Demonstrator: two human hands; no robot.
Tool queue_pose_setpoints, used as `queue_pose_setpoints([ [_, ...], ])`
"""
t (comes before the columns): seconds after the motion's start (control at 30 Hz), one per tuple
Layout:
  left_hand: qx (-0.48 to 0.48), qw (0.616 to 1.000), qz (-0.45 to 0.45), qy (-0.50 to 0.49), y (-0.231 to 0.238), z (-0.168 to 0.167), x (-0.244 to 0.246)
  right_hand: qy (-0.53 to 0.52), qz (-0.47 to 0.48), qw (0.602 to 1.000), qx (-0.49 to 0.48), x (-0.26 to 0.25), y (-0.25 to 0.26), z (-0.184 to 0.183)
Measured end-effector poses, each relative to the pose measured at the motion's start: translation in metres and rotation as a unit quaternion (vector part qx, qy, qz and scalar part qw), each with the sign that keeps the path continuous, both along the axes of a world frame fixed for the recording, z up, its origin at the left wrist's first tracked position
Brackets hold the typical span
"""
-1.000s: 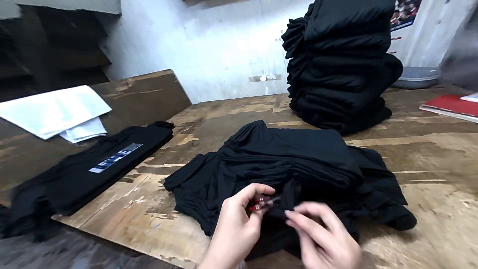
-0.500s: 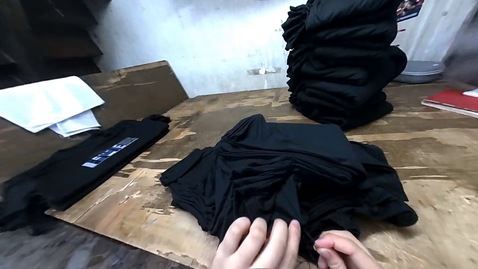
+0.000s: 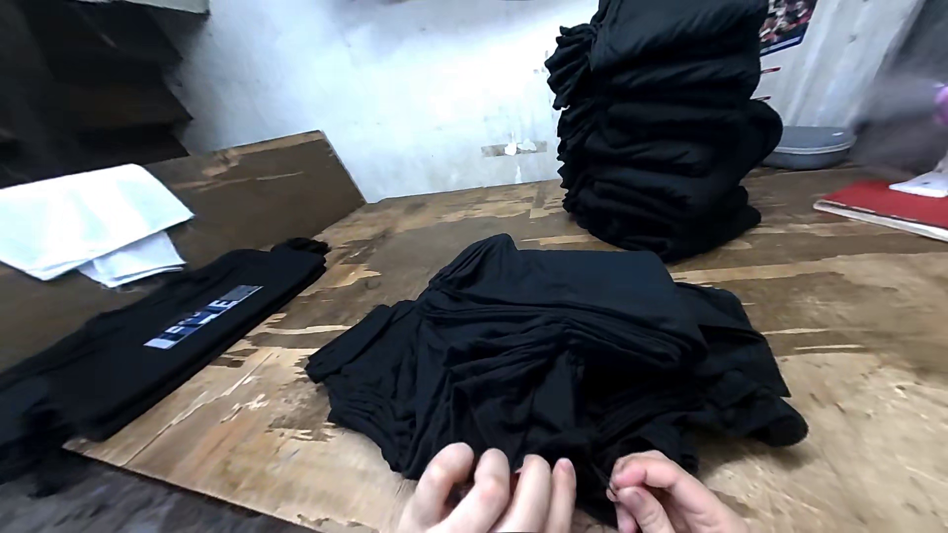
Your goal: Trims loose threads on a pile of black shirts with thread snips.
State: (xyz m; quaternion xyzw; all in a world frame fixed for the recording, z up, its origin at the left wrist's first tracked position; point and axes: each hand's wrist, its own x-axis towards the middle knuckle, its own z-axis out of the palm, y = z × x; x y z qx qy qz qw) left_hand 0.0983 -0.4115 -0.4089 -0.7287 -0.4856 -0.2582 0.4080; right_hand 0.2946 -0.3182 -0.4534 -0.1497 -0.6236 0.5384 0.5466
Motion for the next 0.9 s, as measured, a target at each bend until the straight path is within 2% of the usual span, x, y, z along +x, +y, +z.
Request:
queue_pose_setpoints([
  [0.13,-0.006,0.999,0.004,0.045,0.008,-0.009,0.001,0.038,0.050,0.996,-0.056,0.001,0.002,0.001],
  [0.23,0.007,1.000,-0.016,-0.020,0.011,-0.012,0.000,-0.024,0.083,0.996,-0.004,0.013,0.006,0.003],
  [0.33,-0.057,0.983,-0.028,-0.172,0.017,-0.009,0.002,-0.131,-0.044,0.986,0.088,0.016,0.005,0.005],
  [0.43,-0.123,0.964,-0.039,-0.232,0.035,-0.011,-0.006,-0.249,-0.146,0.939,0.187,0.002,0.009,0.007],
  [0.5,-0.093,0.963,-0.045,-0.247,0.041,-0.013,-0.020,-0.278,-0.163,0.919,0.229,-0.009,0.014,0.002],
  [0.57,-0.031,0.968,-0.008,-0.250,0.039,-0.007,-0.043,-0.239,-0.164,0.932,0.219,-0.004,0.016,0.000],
  [0.63,0.003,0.967,0.032,-0.252,0.037,-0.003,-0.066,-0.283,-0.117,0.931,0.199,0.020,0.016,0.012],
  [0.7,-0.006,0.959,0.076,-0.271,0.035,-0.005,-0.070,-0.419,-0.046,0.886,0.195,0.046,0.017,0.027],
  [0.77,-0.032,0.944,0.115,-0.307,0.033,-0.006,-0.057,-0.504,-0.028,0.838,0.208,0.054,0.015,0.036],
  [0.8,-0.035,0.938,0.137,-0.317,0.034,-0.005,-0.049,-0.496,-0.056,0.838,0.219,0.049,0.013,0.038],
  [0.9,-0.017,0.936,0.168,-0.307,0.039,-0.006,-0.026,-0.353,-0.152,0.885,0.262,0.009,0.007,0.034],
])
